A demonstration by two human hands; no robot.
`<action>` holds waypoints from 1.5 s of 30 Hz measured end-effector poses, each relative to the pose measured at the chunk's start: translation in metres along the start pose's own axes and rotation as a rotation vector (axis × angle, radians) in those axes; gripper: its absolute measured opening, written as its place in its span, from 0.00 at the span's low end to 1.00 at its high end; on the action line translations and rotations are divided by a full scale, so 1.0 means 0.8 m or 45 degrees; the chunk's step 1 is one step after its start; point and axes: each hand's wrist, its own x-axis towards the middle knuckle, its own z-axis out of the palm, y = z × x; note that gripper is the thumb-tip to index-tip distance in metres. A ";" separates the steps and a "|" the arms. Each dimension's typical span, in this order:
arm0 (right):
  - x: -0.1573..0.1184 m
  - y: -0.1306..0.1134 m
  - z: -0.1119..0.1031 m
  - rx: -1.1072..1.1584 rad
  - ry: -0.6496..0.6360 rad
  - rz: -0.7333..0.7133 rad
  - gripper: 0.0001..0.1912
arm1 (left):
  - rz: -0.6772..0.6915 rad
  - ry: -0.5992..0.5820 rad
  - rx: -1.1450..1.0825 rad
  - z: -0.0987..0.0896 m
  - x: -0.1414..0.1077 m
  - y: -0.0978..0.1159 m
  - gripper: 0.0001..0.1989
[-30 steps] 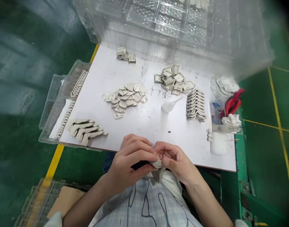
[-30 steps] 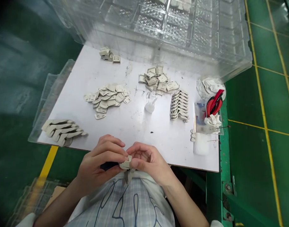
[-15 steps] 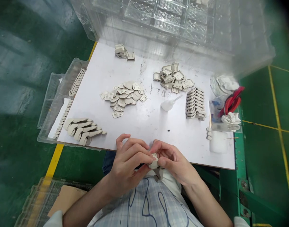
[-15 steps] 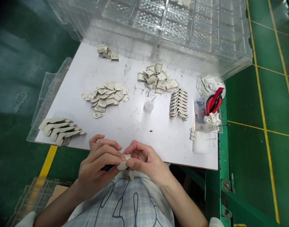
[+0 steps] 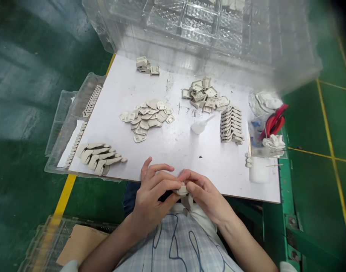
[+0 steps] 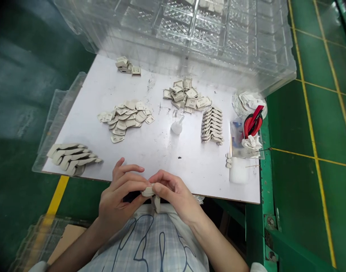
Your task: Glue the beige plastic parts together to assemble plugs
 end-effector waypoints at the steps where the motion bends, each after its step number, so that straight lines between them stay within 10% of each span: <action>1: 0.000 0.000 0.001 0.020 0.020 0.028 0.22 | 0.008 -0.022 0.020 -0.002 0.001 0.000 0.09; 31: -0.015 -0.003 0.001 -0.156 0.096 -0.157 0.18 | -0.165 0.076 -0.048 0.019 -0.006 0.016 0.07; 38: -0.006 -0.004 -0.004 -0.167 0.034 -0.116 0.23 | 0.069 0.068 -0.100 0.013 0.003 0.001 0.05; 45: -0.025 -0.003 0.007 -0.739 0.308 -0.501 0.28 | 0.054 0.252 -0.092 0.013 0.000 0.000 0.09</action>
